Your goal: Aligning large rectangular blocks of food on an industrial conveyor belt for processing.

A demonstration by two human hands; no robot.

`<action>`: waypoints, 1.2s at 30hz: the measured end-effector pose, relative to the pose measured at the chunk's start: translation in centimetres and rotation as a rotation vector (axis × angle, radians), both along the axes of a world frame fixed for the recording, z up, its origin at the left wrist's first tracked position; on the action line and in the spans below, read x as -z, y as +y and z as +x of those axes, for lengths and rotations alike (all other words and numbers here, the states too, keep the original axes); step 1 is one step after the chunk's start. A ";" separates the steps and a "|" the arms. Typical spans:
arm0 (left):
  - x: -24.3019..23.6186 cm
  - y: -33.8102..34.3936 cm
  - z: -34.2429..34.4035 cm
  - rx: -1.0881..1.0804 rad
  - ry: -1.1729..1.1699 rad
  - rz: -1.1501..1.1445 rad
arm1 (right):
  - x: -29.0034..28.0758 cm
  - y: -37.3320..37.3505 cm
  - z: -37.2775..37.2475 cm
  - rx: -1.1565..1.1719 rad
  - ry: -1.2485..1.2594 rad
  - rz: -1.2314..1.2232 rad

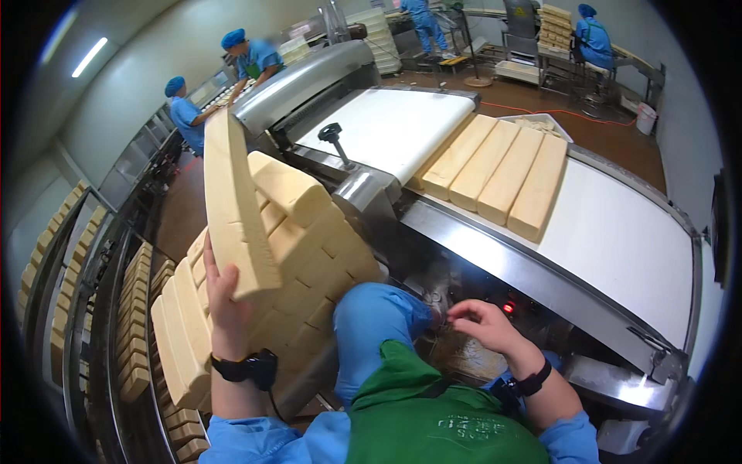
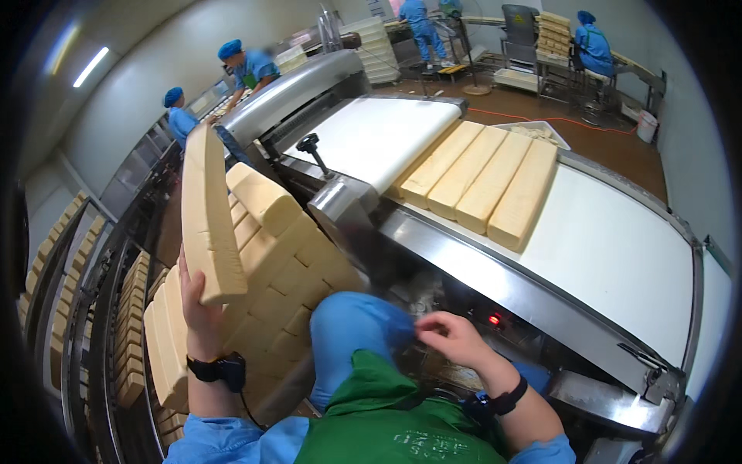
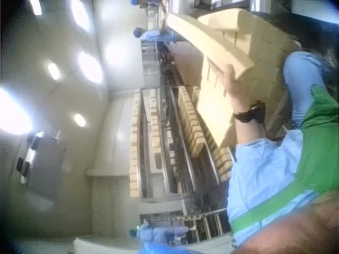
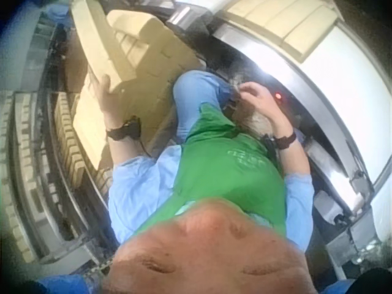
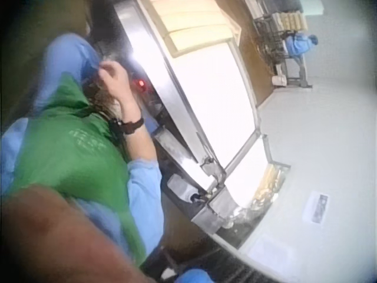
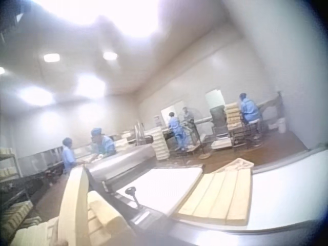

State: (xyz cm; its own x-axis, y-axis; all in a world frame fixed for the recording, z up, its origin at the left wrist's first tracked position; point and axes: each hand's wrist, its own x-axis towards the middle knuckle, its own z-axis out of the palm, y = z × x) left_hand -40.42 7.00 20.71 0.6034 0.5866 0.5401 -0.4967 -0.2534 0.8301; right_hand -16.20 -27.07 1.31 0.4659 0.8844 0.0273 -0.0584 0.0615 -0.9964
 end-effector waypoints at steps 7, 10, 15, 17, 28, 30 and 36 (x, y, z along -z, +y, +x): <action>2.1 -15.0 12.8 0.583 -0.054 0.167 | -13.4 0.9 -3.3 0.175 -0.270 0.522; 0.6 -14.9 16.3 0.607 0.014 0.758 | -13.4 -1.5 -2.2 0.500 -0.200 0.548; -1.6 -7.9 16.7 -0.049 0.221 1.080 | -11.9 -12.1 9.0 1.050 -0.635 -0.131; -2.0 -4.4 16.6 -0.360 0.314 1.172 | -10.5 -16.3 12.7 1.039 -0.772 -0.780; -1.1 1.2 16.0 -0.714 0.907 1.145 | -2.3 -8.3 17.6 1.010 -0.839 -1.018; -1.4 1.4 15.9 -0.680 0.892 1.134 | -2.7 -5.0 18.3 0.953 -0.875 -0.929; -2.1 -0.6 9.0 -0.592 0.823 1.196 | -3.6 -2.3 19.2 0.904 -0.798 -0.835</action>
